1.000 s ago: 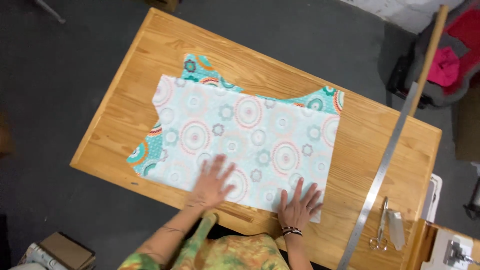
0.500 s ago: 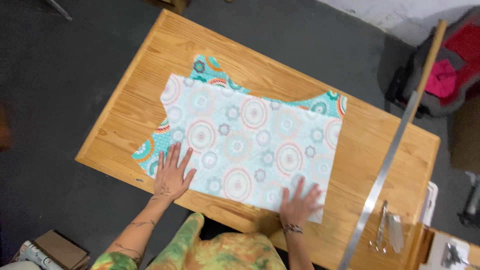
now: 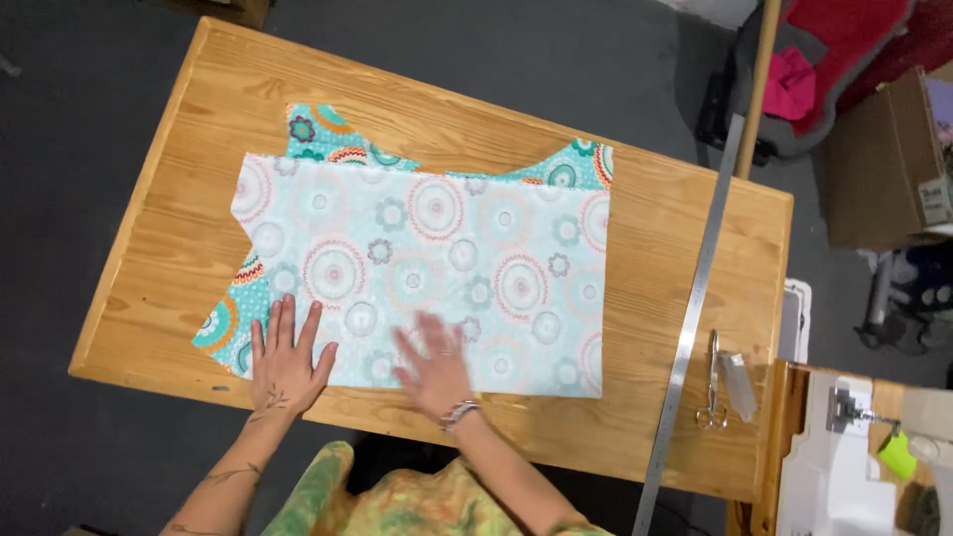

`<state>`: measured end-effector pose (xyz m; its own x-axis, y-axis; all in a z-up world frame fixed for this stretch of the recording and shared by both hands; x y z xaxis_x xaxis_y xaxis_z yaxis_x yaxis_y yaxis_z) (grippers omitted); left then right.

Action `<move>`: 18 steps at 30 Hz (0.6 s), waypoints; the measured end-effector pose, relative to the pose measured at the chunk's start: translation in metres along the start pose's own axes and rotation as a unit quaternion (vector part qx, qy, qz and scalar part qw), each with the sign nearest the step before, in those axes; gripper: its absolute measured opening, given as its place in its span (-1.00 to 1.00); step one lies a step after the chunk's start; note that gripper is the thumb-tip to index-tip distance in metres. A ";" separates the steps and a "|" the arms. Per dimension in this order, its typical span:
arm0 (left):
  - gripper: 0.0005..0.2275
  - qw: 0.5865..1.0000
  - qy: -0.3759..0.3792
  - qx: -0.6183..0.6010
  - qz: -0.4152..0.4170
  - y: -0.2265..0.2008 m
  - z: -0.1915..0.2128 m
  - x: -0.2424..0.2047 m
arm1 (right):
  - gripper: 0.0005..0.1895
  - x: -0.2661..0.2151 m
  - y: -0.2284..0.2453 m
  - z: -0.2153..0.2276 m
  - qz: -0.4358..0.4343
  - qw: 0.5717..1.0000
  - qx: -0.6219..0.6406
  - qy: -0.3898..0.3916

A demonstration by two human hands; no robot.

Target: Measuring and aligning fabric pieces on a work table using a metal ruler and referring to written notes.

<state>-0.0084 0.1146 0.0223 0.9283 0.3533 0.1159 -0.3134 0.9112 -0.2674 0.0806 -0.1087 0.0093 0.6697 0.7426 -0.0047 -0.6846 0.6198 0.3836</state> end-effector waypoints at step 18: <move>-0.38 0.996 0.085 -0.007 0.003 0.014 -0.014 0.018 | 0.02 -0.158 -0.161 0.078 -0.427 0.901 -0.056 0.062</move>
<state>0.0069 0.1310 0.0070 0.9475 0.3162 -0.0482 -0.3167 0.9060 -0.2808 0.1068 -0.3457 0.0203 0.9329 0.0026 -0.3600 0.0345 0.9947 0.0965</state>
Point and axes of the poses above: each hand's wrist, its own x-axis towards the middle knuckle, its own z-axis out of the back of the hand, y = z × x, the point moved 5 cm from there along x, towards the middle knuckle, and after that the axes turned 2 degrees about x, right-handed, at the moved point
